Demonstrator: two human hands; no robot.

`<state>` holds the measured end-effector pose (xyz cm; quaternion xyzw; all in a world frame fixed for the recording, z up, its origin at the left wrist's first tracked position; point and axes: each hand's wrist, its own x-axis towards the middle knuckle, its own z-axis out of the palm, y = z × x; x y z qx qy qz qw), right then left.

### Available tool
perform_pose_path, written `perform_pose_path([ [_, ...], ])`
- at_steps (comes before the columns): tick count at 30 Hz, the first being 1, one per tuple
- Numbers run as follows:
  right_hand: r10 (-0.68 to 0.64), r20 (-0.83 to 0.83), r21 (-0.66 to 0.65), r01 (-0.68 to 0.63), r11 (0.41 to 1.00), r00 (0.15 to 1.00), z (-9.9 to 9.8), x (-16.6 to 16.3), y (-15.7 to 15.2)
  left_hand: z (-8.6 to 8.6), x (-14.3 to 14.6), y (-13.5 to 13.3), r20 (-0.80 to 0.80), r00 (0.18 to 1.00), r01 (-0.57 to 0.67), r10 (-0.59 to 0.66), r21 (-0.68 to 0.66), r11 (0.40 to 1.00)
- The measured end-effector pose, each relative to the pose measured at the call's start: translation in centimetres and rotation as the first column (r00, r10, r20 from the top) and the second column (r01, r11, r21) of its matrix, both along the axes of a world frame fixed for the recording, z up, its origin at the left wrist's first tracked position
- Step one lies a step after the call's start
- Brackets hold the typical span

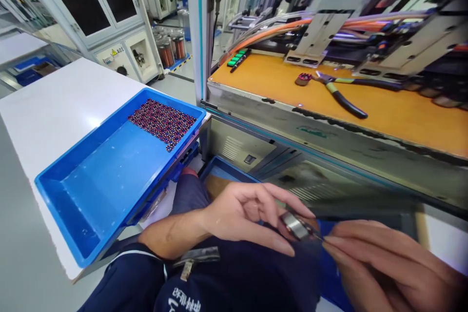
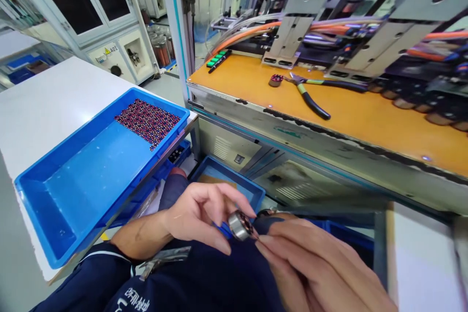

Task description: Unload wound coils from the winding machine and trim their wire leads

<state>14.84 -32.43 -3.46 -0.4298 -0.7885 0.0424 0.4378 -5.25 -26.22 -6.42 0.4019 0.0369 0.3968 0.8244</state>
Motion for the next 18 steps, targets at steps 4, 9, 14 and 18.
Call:
perform_pose_path([
  [4, 0.012, 0.068, 0.055, -0.015, 0.998, 0.998, 2.3, -1.4, 0.7, 0.4, -0.1, 0.0, 0.005, 0.995, -0.104, 0.105, -0.095, 0.99],
  [9, 0.114, 0.023, 0.006, -0.114, 0.993, 0.993, 3.2, -1.6, 1.1, 0.5, 0.2, 0.7, -0.121, 0.992, 0.009, -0.038, -0.228, 0.974],
  [14, 0.09, 0.02, 0.03, -0.09, 0.995, 0.996, 3.1, -1.0, 0.9, 0.5, 0.2, 1.0, -0.291, 0.901, 0.286, -0.322, -0.159, 0.945],
  [18, 0.069, 0.021, 0.019, -0.07, 0.997, 0.997, 3.0, -0.8, 0.7, 1.2, -0.2, 0.7, -0.338, 0.919, 0.192, -0.204, -0.069, 0.979],
])
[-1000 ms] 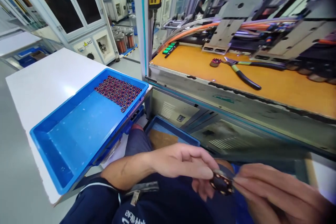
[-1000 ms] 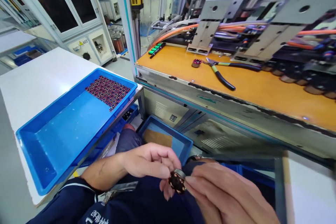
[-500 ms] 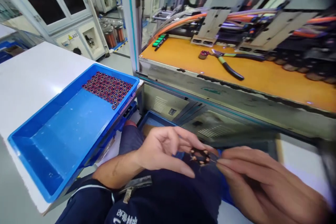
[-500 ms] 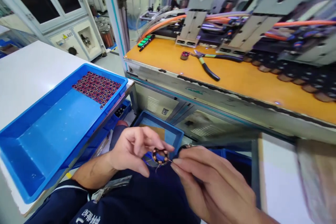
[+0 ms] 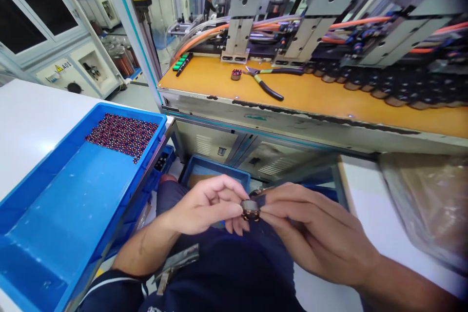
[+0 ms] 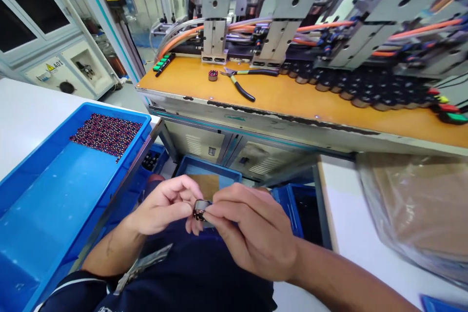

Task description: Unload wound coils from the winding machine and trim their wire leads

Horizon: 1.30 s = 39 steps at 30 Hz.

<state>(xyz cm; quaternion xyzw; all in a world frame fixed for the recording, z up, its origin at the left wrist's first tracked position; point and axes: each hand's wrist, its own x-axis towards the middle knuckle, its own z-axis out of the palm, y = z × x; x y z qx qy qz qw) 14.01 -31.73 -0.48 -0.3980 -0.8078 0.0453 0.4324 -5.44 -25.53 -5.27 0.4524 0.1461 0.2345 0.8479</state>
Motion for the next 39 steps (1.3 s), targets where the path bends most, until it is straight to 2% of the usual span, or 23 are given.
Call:
perform_pose_path([
  [4, -0.035, -0.03, 0.026, 0.036, 0.999, 0.999, -0.3, -0.3, -0.1, 0.6, 0.1, -0.5, 0.013, 0.987, -0.161, 0.16, 0.093, 0.983],
  [9, -0.06, -0.089, 0.054, 0.065, 0.996, 0.994, -0.6, -0.9, 0.0, 0.7, 0.5, -0.9, 0.157, 0.919, -0.39, 0.362, 0.227, 0.892],
  [14, -0.087, -0.138, 0.01, 0.089, 0.996, 0.987, -0.5, -1.5, -0.2, 0.3, 0.9, -0.9, 0.271, 0.862, -0.496, 0.429, 0.266, 0.827],
  [18, -0.164, -0.347, -0.111, 0.133, 0.985, 0.923, -0.6, -2.5, -0.3, 0.2, 1.2, -0.9, 0.287, 0.84, -0.53, 0.46, 0.255, 0.809],
  [19, -0.175, -0.415, -0.176, 0.11, 0.978, 0.893, -0.8, -2.7, -0.3, 0.2, 1.2, -0.9, 0.278, 0.838, -0.535, 0.469, 0.248, 0.808],
  [21, -0.179, -0.551, -0.342, -0.025, 0.939, 0.815, -1.3, -3.0, -0.3, 0.2, 1.3, -0.8, 0.262, 0.838, -0.536, 0.479, 0.23, 0.812],
  [24, -0.216, -0.71, -0.531, -0.308, 0.789, 0.67, -2.4, -3.1, -0.3, 0.2, 1.3, -0.7, 0.221, 0.843, -0.533, 0.49, 0.217, 0.818],
  [27, -0.296, -0.766, -0.598, -0.463, 0.654, 0.571, -3.3, -2.9, -0.3, 0.2, 1.2, -0.5, 0.204, 0.846, -0.529, 0.492, 0.222, 0.819],
  [32, -0.355, -0.781, -0.622, -0.592, 0.512, 0.514, -3.8, -3.0, 0.4, 0.0, 1.2, -0.1, 0.256, 0.843, -0.528, 0.473, 0.23, 0.817],
  [34, -0.327, -0.804, -0.594, -0.635, 0.495, 0.497, -4.0, -3.1, 0.6, -0.1, 1.2, -0.2, 0.272, 0.839, -0.533, 0.472, 0.233, 0.813],
  [35, -0.303, -0.821, -0.569, -0.65, 0.504, 0.484, -4.1, -3.2, 0.6, -0.2, 1.2, -0.2, 0.273, 0.839, -0.532, 0.47, 0.236, 0.813],
  [37, -0.262, -0.854, -0.515, -0.659, 0.548, 0.449, -4.3, -3.4, 0.6, -0.3, 1.2, -0.3, 0.255, 0.845, -0.524, 0.469, 0.229, 0.82],
  [39, -0.225, -0.876, -0.465, -0.624, 0.628, 0.427, -4.4, -3.5, 0.4, -0.6, 1.4, -0.1, 0.207, 0.855, -0.512, 0.476, 0.183, 0.839],
])
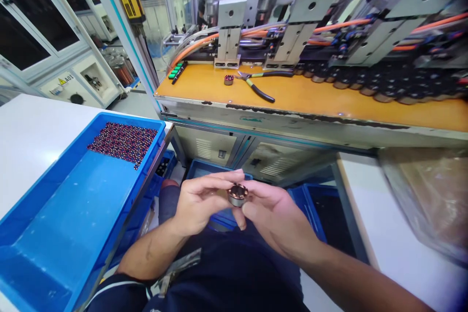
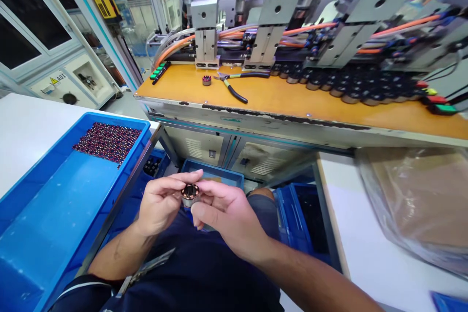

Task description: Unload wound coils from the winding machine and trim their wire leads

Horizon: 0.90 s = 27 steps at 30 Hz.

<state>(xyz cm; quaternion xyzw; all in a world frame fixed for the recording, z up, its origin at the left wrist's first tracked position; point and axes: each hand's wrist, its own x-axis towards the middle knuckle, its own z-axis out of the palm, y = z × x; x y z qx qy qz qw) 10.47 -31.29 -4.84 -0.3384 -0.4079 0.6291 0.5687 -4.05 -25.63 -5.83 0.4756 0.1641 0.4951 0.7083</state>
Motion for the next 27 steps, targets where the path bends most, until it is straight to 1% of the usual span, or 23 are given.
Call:
perform_pose_path([
  [2, -0.112, 0.081, 0.139, 0.1, 0.985, 0.99, 0.2, 0.1, -0.1, -0.4, 0.4, 0.6, -0.029, 0.999, -0.019, 0.015, -0.129, 0.991],
  [3, -0.209, 0.164, 0.252, 0.164, 0.954, 0.964, 0.3, 0.2, -0.1, -0.7, 0.6, 1.1, -0.055, 0.998, -0.046, 0.036, -0.211, 0.976],
  [4, -0.341, 0.264, 0.394, 0.222, 0.892, 0.902, 0.5, 0.5, 0.0, -0.9, 0.7, 1.5, -0.095, 0.993, -0.095, 0.071, -0.285, 0.954],
  [5, -0.498, 0.362, 0.545, 0.254, 0.799, 0.788, 0.7, 0.8, 0.1, -1.1, 0.8, 1.8, -0.151, 0.98, -0.173, 0.129, -0.328, 0.929],
  [6, -0.65, 0.428, 0.685, 0.243, 0.686, 0.628, 0.8, 1.2, 0.2, -1.3, 0.8, 2.0, -0.222, 0.953, -0.27, 0.205, -0.32, 0.908],
  [7, -0.772, 0.449, 0.795, 0.193, 0.575, 0.45, 0.8, 1.6, 0.3, -1.3, 0.6, 2.0, -0.296, 0.91, -0.365, 0.289, -0.245, 0.898],
  [8, -0.853, 0.432, 0.87, 0.116, 0.48, 0.294, 0.8, 2.1, 0.5, -1.2, 0.4, 1.7, -0.354, 0.858, -0.431, 0.371, -0.103, 0.897],
  [9, -0.899, 0.399, 0.911, 0.03, 0.41, 0.179, 0.6, 2.5, 0.6, -1.0, 0.1, 1.3, -0.384, 0.81, -0.448, 0.444, 0.085, 0.89],
  [10, -0.925, 0.362, 0.932, -0.053, 0.358, 0.115, 0.4, 3.0, 0.8, -0.6, -0.3, 0.7, -0.389, 0.776, -0.413, 0.496, 0.28, 0.867],
  [11, -0.943, 0.32, 0.943, -0.123, 0.308, 0.089, 0.2, 3.3, 0.9, -0.1, -0.6, 0.0, -0.38, 0.763, -0.343, 0.523, 0.448, 0.826],
  [12, -0.955, 0.286, 0.947, -0.179, 0.268, 0.084, -0.1, 3.6, 1.0, 0.5, -0.8, -0.6, -0.366, 0.762, -0.268, 0.535, 0.573, 0.774],
  [14, -0.964, 0.25, 0.944, -0.245, 0.223, 0.086, -0.5, 3.9, 1.1, 1.6, -0.9, -1.5, -0.343, 0.766, -0.174, 0.544, 0.703, 0.689],
  [15, -0.966, 0.243, 0.941, -0.263, 0.212, 0.091, -0.6, 3.9, 1.2, 2.0, -0.8, -1.7, -0.343, 0.766, -0.154, 0.544, 0.724, 0.672],
  [16, -0.966, 0.239, 0.939, -0.277, 0.204, 0.096, -0.7, 3.8, 1.2, 2.3, -0.6, -1.7, -0.349, 0.769, -0.14, 0.536, 0.726, 0.674],
  [18, -0.965, 0.235, 0.938, -0.288, 0.195, 0.112, -0.7, 3.5, 1.0, 2.7, -0.2, -1.4, -0.382, 0.779, -0.118, 0.498, 0.69, 0.714],
  [19, -0.96, 0.251, 0.94, -0.27, 0.21, 0.127, -0.6, 3.4, 0.9, 2.8, -0.1, -1.2, -0.398, 0.785, -0.107, 0.475, 0.668, 0.736],
  [20, -0.945, 0.291, 0.939, -0.235, 0.251, 0.152, -0.4, 3.2, 0.7, 2.8, 0.0, -0.9, -0.405, 0.792, -0.097, 0.456, 0.654, 0.75],
  [21, -0.916, 0.352, 0.93, -0.184, 0.319, 0.195, -0.2, 3.0, 0.5, 2.8, 0.0, -0.7, -0.406, 0.8, -0.087, 0.442, 0.65, 0.755],
  [22, -0.869, 0.419, 0.908, -0.121, 0.401, 0.263, 0.1, 2.9, 0.3, 2.8, 0.0, -0.5, -0.402, 0.806, -0.077, 0.434, 0.656, 0.751],
  [24, -0.736, 0.501, 0.832, -0.02, 0.554, 0.455, 0.7, 2.8, -0.1, 2.7, -0.2, -0.3, -0.381, 0.816, -0.065, 0.436, 0.688, 0.722],
  [25, -0.674, 0.502, 0.798, 0.011, 0.603, 0.542, 1.0, 2.8, -0.2, 2.7, -0.3, -0.3, -0.374, 0.819, -0.058, 0.435, 0.7, 0.712],
  [26, -0.629, 0.483, 0.777, 0.034, 0.629, 0.609, 1.3, 2.7, -0.3, 2.6, -0.4, -0.3, -0.374, 0.823, -0.052, 0.427, 0.699, 0.713],
  [27, -0.601, 0.46, 0.762, 0.056, 0.645, 0.654, 1.5, 2.7, -0.3, 2.5, -0.4, -0.3, -0.376, 0.832, -0.048, 0.408, 0.683, 0.728],
])
